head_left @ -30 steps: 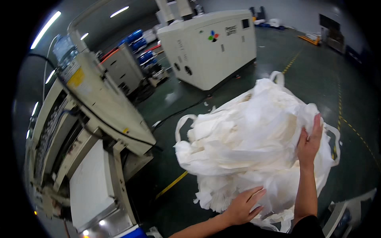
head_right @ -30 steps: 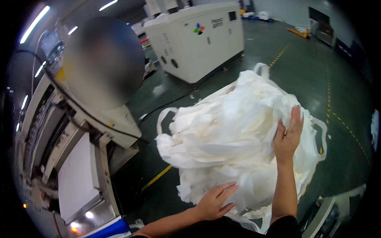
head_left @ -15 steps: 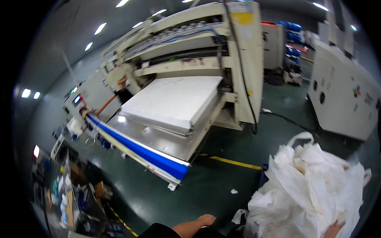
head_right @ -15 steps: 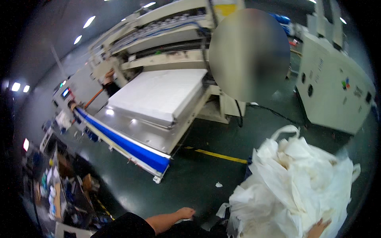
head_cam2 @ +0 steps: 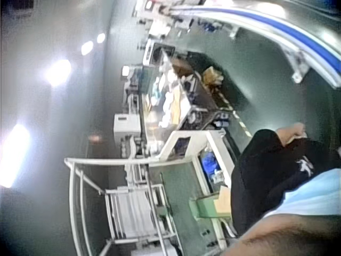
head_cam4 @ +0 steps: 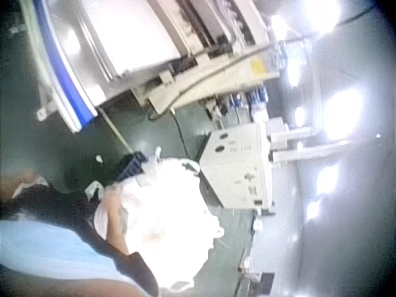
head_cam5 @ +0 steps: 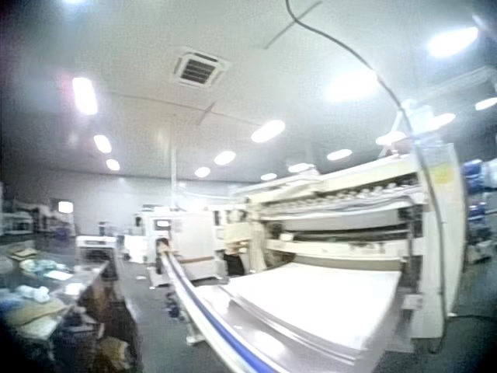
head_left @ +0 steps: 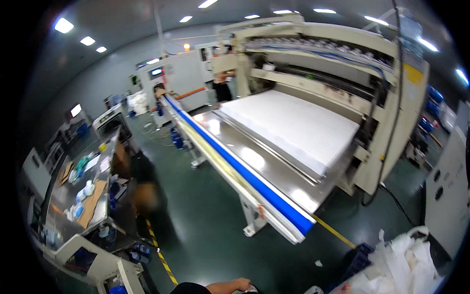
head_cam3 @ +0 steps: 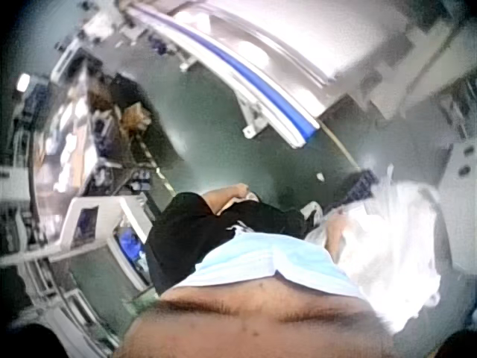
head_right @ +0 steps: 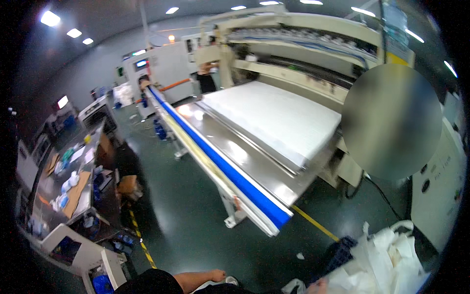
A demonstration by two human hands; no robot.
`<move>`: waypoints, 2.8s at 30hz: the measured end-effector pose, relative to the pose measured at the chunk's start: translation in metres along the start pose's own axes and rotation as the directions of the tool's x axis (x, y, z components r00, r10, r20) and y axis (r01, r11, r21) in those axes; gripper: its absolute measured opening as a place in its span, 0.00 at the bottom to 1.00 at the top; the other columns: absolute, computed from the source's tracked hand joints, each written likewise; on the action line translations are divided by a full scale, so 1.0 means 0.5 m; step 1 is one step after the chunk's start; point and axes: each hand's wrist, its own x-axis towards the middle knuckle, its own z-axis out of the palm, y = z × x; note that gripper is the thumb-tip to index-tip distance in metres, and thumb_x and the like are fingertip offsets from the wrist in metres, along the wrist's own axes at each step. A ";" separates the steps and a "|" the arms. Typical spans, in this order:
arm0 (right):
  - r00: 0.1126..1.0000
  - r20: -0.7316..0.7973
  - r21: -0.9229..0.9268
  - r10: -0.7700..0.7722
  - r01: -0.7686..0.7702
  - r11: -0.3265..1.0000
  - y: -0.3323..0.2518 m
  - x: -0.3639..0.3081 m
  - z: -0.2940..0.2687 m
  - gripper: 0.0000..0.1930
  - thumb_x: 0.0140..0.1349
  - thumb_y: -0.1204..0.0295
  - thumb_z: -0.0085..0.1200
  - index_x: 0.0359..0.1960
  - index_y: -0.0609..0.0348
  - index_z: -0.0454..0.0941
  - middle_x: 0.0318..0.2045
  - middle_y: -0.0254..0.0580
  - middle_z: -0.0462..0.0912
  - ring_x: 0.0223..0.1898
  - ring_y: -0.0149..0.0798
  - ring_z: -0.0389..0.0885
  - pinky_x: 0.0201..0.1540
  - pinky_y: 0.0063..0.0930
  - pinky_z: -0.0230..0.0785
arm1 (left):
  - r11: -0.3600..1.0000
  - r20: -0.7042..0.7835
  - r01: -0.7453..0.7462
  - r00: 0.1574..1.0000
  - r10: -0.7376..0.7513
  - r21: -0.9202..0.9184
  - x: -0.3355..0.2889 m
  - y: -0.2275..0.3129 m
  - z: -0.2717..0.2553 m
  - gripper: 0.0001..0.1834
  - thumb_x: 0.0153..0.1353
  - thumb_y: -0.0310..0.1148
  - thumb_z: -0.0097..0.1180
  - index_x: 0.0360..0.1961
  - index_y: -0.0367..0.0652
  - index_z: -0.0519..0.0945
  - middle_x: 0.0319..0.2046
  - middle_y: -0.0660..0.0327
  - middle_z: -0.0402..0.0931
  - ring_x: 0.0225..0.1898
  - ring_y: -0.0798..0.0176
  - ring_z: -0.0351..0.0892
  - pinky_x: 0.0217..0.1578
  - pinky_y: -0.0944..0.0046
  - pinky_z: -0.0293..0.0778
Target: The person folds a large white sheet on a metal table in a factory. They repeatedly fold the sheet in half and smooth it with their hands.
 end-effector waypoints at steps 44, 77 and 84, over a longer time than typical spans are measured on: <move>0.326 0.679 0.342 -0.658 0.652 0.677 -1.349 0.681 1.115 0.17 0.63 0.58 0.45 0.49 0.48 0.75 0.37 0.45 0.80 0.37 0.50 0.80 0.40 0.40 0.75 | 0.732 -0.397 0.295 0.686 -0.610 -0.614 -0.323 -1.027 -0.544 0.21 0.63 0.48 0.45 0.41 0.41 0.80 0.39 0.45 0.79 0.37 0.46 0.81 0.37 0.48 0.75; 0.960 0.168 -0.545 -0.222 0.278 0.791 -1.050 1.539 1.339 0.08 0.59 0.67 0.48 0.37 0.54 0.75 0.40 0.46 0.75 0.47 0.49 0.73 0.50 0.45 0.65 | 0.977 -0.508 0.189 0.835 -0.213 -0.099 -0.150 -1.295 -1.060 0.18 0.58 0.40 0.49 0.47 0.43 0.74 0.41 0.43 0.75 0.37 0.35 0.73 0.40 0.41 0.69; 0.964 0.205 -0.481 -0.168 0.248 0.841 -1.049 1.528 1.324 0.08 0.60 0.70 0.44 0.36 0.59 0.74 0.39 0.46 0.76 0.45 0.47 0.74 0.47 0.41 0.69 | 0.864 -0.149 0.343 0.896 -0.419 -0.368 -0.110 -1.131 -1.428 0.22 0.62 0.44 0.45 0.48 0.39 0.76 0.40 0.47 0.78 0.41 0.47 0.78 0.43 0.52 0.72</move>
